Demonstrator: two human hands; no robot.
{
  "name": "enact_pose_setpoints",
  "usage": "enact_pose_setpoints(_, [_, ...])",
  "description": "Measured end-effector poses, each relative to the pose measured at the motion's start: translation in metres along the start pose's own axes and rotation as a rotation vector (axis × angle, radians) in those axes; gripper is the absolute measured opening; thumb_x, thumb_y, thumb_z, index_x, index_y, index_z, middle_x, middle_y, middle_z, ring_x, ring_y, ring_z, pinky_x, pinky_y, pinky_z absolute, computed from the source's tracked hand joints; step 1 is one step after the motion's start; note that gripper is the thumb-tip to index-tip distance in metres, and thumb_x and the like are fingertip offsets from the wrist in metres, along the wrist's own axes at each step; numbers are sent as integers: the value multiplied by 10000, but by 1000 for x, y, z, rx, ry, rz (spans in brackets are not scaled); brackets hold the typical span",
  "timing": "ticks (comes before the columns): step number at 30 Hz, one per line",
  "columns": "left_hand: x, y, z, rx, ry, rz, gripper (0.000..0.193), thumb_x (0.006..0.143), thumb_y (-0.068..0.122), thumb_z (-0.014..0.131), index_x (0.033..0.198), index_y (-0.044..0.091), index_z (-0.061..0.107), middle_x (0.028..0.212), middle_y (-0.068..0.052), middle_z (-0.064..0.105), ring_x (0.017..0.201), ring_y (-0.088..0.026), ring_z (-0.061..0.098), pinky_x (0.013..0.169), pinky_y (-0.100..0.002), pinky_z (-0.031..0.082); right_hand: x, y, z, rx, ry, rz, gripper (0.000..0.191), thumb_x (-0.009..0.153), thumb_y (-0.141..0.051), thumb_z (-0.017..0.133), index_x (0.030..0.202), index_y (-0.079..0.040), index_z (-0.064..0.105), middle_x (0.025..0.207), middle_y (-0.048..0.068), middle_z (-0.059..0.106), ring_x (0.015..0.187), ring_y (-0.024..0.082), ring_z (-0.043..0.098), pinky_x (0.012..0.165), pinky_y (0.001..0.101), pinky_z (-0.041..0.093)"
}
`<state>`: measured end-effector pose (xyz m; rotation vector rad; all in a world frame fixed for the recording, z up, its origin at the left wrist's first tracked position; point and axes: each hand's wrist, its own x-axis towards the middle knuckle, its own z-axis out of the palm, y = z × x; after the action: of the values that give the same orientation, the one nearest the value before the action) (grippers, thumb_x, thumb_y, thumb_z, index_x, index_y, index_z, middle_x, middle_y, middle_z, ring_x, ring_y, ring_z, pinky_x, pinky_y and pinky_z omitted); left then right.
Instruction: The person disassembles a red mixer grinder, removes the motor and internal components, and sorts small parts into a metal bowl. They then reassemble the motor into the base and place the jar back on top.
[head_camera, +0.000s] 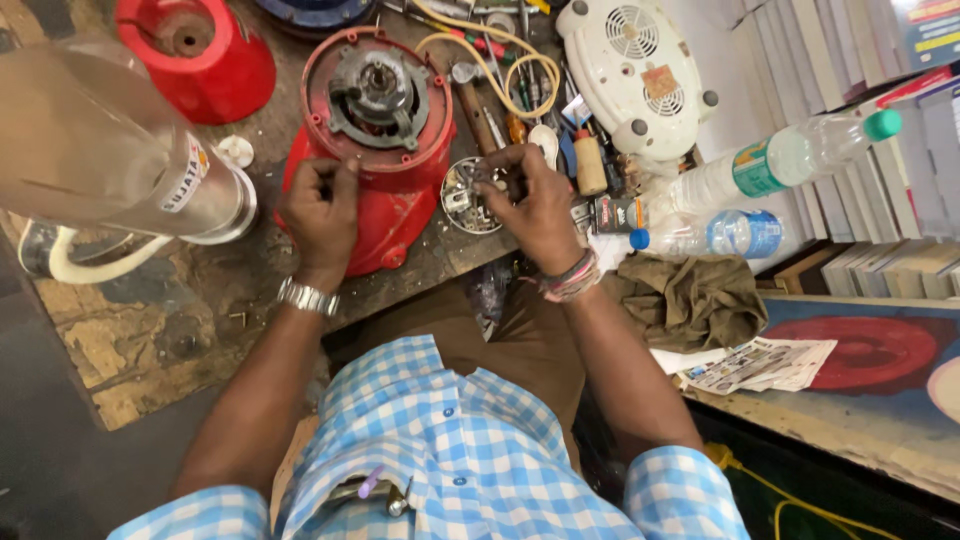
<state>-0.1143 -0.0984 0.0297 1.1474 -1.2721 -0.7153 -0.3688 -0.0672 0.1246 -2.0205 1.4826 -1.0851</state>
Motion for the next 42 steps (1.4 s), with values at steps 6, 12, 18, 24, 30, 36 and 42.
enact_pose_setpoints(6, [3, 59, 2, -39, -256, -59, 162, 968, 122, 779, 1087, 13, 769, 768, 33, 683, 668, -12, 554, 574, -214, 447, 17, -26, 24, -94, 86, -128, 445, 906, -80, 850, 1211, -31, 530, 1070, 123, 687, 861, 233, 676, 752, 338, 549])
enact_pose_setpoints(12, [29, 74, -7, -96, -400, -177, 231, 940, 135, 773, 1137, 15, 764, 861, 12, 752, 706, 3, 612, 605, -195, 491, 36, -39, 36, -97, -2, -332, 437, 939, -52, 794, 1272, -41, 511, 1108, 146, 678, 993, 317, 705, 816, 402, 572])
enact_pose_setpoints(18, [49, 58, -22, -124, -404, -300, 188, 908, 126, 782, 1063, 20, 786, 864, 19, 755, 693, -3, 594, 586, -189, 461, 54, -51, 57, -262, -92, -354, 512, 899, -95, 829, 1328, -108, 549, 1077, 121, 714, 951, 305, 699, 812, 454, 559])
enact_pose_setpoints(24, [80, 42, -42, -156, -196, -441, 123, 900, 124, 791, 916, 4, 770, 755, 21, 702, 605, -21, 550, 528, -199, 409, 99, -44, 56, -253, -75, -198, 1024, 690, -343, 947, 1495, -62, 379, 1330, 189, 600, 1142, 365, 661, 910, 446, 561])
enact_pose_setpoints(30, [88, 28, -39, -51, -189, -443, 145, 902, 121, 759, 871, -20, 751, 659, 31, 627, 545, -35, 499, 471, -239, 356, 142, -27, 62, -354, -340, 0, 1074, 610, -444, 962, 1482, -115, 428, 1372, 205, 588, 1176, 403, 629, 971, 468, 513])
enact_pose_setpoints(36, [93, 16, -42, 12, -263, -444, 144, 896, 113, 751, 866, -28, 744, 643, 21, 619, 535, -45, 504, 464, -251, 360, 154, -29, 66, -493, -413, -45, 828, 642, -460, 936, 1330, -129, 617, 1175, 183, 714, 1021, 380, 705, 897, 470, 552])
enact_pose_setpoints(42, [102, 16, -45, 147, -324, -362, 167, 888, 145, 778, 908, -20, 765, 674, -11, 662, 570, -67, 548, 505, -276, 411, 171, -32, 52, -374, -459, -47, 800, 558, -426, 950, 1245, -101, 700, 1027, 182, 759, 956, 356, 727, 872, 441, 556])
